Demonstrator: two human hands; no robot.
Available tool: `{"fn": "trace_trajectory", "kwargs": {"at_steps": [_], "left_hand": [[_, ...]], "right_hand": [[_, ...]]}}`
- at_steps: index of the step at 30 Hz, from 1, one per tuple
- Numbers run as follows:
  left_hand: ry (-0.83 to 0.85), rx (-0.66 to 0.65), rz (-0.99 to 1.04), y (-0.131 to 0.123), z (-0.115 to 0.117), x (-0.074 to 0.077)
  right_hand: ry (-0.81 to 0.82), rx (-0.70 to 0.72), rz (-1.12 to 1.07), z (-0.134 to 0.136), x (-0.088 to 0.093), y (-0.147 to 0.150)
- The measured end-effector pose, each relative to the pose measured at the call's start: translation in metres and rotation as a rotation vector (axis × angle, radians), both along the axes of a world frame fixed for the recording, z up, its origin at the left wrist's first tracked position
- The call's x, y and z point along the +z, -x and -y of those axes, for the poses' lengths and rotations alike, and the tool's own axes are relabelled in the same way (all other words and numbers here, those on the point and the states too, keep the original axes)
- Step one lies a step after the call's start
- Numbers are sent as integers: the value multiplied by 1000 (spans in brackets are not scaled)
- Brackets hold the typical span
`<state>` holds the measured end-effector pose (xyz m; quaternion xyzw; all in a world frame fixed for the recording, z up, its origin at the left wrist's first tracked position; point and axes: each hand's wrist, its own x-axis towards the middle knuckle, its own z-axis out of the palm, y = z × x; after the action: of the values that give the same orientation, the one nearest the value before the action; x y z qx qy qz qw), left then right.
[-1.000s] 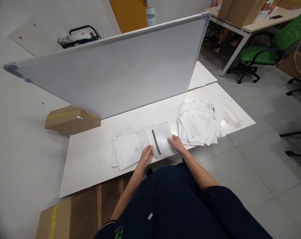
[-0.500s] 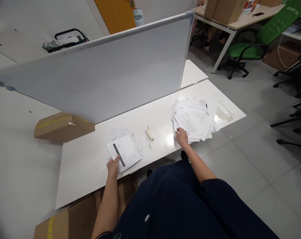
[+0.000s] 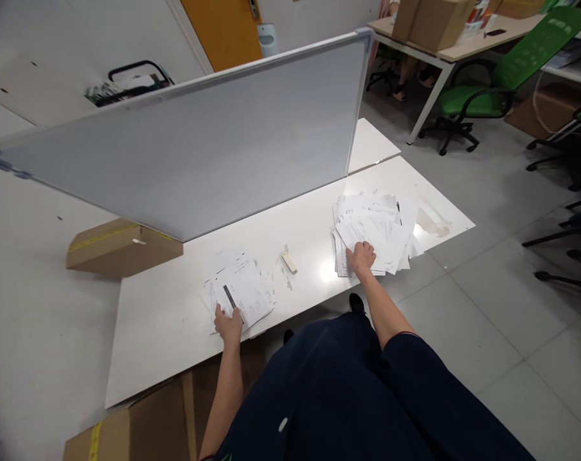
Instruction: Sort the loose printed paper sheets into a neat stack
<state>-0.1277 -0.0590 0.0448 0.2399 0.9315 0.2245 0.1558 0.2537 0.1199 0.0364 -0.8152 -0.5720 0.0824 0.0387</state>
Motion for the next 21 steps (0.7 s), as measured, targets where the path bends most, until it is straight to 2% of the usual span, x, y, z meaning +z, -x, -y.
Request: {"fn": "trace_trajectory", "kwargs": {"at_steps": [8, 16, 18, 21], "left_hand": [[-218, -114, 10, -17, -10, 4], [-335, -304, 73, -53, -28, 8], [-344, -326, 108, -65, -30, 13], [-361, -340, 227, -81, -35, 21]], "right_hand": [[180, 115, -26, -4, 16, -1], [216, -12, -106, 3, 23, -3], [193, 7, -120, 6, 26, -4], [47, 85, -211, 10, 36, -3]]}}
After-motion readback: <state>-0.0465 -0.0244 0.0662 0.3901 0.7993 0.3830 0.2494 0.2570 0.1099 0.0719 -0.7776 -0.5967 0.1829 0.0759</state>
